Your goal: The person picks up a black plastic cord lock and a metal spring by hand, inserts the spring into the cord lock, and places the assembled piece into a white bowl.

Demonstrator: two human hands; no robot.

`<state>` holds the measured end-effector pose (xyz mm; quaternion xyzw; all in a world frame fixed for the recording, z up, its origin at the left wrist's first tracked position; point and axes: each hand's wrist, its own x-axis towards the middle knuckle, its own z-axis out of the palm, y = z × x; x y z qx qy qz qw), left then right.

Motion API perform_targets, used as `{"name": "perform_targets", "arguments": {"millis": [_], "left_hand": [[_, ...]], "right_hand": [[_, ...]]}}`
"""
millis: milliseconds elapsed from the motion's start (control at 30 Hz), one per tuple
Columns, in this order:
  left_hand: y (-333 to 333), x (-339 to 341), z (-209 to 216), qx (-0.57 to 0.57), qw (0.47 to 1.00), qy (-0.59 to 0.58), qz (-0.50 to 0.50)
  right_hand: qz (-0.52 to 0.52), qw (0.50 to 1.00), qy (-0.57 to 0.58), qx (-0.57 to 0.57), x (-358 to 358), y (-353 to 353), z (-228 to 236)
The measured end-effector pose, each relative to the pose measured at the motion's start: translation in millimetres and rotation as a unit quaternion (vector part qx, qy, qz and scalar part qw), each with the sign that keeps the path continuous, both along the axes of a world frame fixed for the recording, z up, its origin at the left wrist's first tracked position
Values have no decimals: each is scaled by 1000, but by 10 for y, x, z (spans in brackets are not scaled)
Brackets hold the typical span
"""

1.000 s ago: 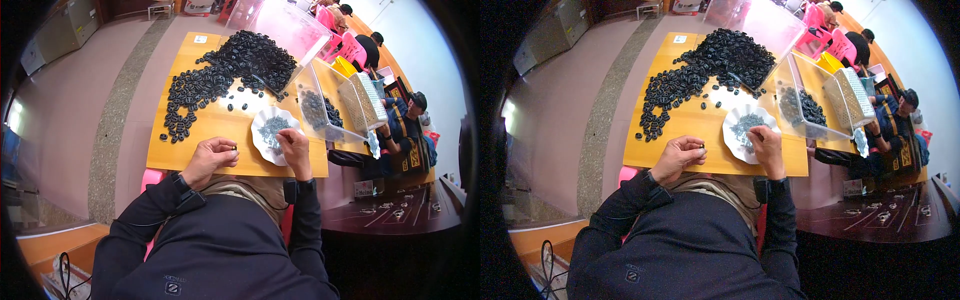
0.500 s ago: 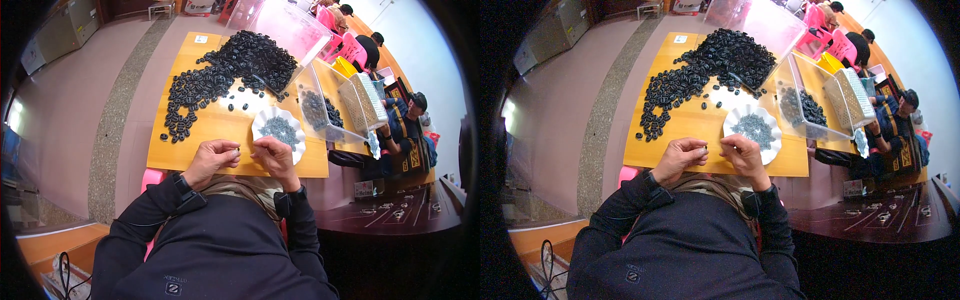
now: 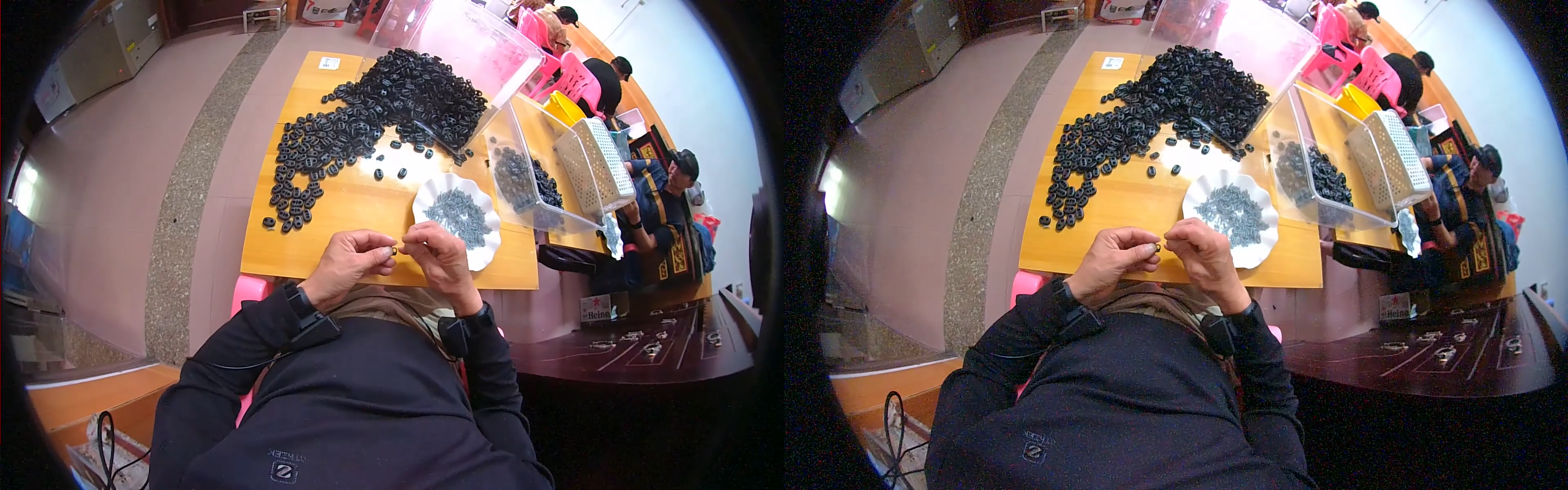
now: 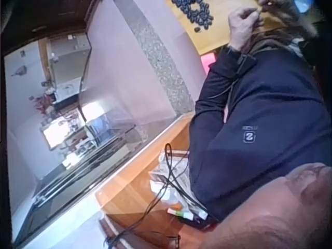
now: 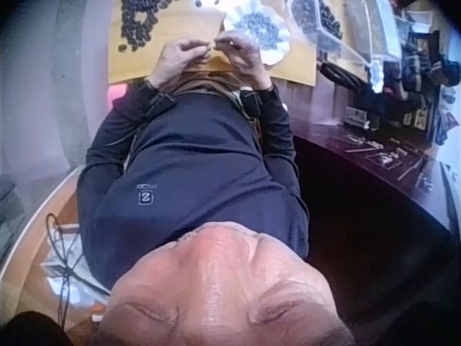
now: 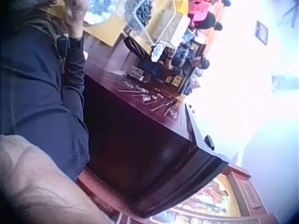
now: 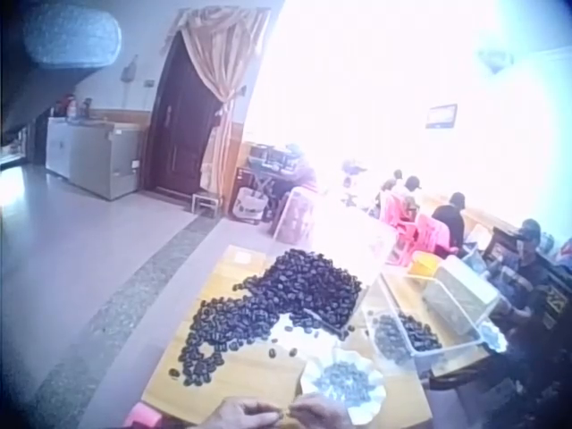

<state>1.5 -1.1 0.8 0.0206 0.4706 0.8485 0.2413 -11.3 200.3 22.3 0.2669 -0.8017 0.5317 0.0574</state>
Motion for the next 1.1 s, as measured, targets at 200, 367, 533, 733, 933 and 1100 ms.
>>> {"name": "perform_targets", "arguments": {"millis": [200, 367, 533, 733, 933, 1100], "left_hand": [[14, 3, -6, 7, 1000, -3, -5], [-5, -8, -53, 7, 1000, 3, 14], [-2, -11, -63, 3, 1000, -9, 24], [5, -3, -18, 10, 999, -33, 32], [5, -4, -11, 24, 999, -28, 29], [1, -5, -13, 22, 999, -27, 38]], "right_hand": [[-3, 1000, 0, -12, 31, -48, -46], [-33, 998, -60, -8, 72, -63, -9], [-26, 997, -69, -33, 60, -75, -82], [-31, 983, -119, -135, 83, -117, -131], [-63, 965, -164, -195, 80, -112, -194], [-54, 969, -166, -175, 78, -119, -205]]}}
